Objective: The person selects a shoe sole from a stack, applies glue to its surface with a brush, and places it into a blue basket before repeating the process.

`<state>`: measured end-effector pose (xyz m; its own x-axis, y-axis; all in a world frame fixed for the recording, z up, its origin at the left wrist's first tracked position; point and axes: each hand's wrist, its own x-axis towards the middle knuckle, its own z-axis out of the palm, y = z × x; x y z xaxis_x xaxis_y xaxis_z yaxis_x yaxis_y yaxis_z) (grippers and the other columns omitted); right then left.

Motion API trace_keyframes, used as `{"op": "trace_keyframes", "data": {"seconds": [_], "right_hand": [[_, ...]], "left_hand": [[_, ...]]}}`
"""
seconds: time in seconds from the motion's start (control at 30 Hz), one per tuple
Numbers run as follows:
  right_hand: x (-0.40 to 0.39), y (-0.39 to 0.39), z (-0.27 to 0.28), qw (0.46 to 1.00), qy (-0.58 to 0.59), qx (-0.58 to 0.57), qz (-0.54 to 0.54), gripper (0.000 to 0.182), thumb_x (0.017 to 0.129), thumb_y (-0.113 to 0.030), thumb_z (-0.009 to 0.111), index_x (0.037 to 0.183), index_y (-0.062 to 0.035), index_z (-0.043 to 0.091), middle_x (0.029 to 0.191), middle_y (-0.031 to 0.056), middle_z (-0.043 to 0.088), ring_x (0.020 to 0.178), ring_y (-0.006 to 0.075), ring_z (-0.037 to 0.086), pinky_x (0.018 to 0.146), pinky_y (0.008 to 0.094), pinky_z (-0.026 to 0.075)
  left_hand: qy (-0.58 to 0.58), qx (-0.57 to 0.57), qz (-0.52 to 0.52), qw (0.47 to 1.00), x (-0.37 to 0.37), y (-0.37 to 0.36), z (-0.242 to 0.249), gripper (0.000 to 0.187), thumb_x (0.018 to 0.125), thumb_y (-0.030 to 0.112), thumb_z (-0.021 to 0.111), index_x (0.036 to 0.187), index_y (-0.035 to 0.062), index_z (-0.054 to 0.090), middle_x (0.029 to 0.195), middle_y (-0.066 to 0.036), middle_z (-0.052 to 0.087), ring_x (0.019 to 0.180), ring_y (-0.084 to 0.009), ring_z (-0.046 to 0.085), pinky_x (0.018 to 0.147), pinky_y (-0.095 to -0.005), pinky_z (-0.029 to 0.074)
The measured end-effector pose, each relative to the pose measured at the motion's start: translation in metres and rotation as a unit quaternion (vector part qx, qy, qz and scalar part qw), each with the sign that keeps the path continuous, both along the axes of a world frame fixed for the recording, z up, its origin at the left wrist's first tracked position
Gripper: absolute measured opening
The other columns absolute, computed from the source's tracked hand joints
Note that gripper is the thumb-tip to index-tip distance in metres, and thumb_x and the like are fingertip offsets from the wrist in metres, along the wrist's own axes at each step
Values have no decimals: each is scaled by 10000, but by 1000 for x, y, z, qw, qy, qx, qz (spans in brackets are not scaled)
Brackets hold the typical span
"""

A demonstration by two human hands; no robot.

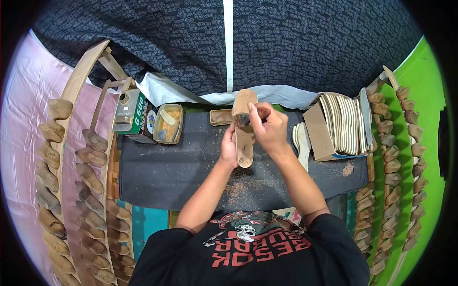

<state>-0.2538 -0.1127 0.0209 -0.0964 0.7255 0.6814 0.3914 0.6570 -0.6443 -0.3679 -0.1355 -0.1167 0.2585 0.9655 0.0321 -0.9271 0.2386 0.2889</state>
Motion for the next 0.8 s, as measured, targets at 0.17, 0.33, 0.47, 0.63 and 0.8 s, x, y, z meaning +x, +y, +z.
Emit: {"op": "trace_keyframes", "data": {"seconds": [0.17,0.33,0.47,0.63,0.8], "right_hand": [[3,-5,-4,1000,-7,2,-7,173,932,-104,700,799,-15,633,612,135,615,500,251,626,484,351,458],[3,-47,-11,997,-34,-52,34,163,921,-90,705,794,-18,632,583,127,593,481,248,619,475,348,454],[1,-55,-13,998,-11,-45,45,170,924,-88,706,786,-18,634,564,121,582,468,232,605,474,344,451],[1,-20,-2,1000,-9,-10,-5,199,933,-98,706,774,-10,625,562,108,577,467,178,587,469,325,431],[1,4,5,999,24,-24,-24,212,946,-110,695,777,-2,627,565,101,575,473,157,577,472,318,426]], "left_hand": [[22,-5,4,1000,-2,0,-4,489,1069,436,345,1352,112,575,1223,-67,681,1071,-196,658,957,-397,532],[46,-23,67,996,-19,10,7,525,1063,471,341,1306,80,592,1137,-95,694,1033,-222,676,929,-374,547],[66,-28,71,995,-27,11,8,514,1058,487,349,1222,75,610,950,-107,687,874,-232,688,815,-359,576],[49,-119,79,989,1,2,35,486,1070,458,333,1292,117,599,1106,-37,687,956,-198,674,888,-394,561],[70,-56,32,995,7,-9,6,489,1066,473,340,1296,125,595,1064,-46,689,909,-190,667,813,-368,550]]}}
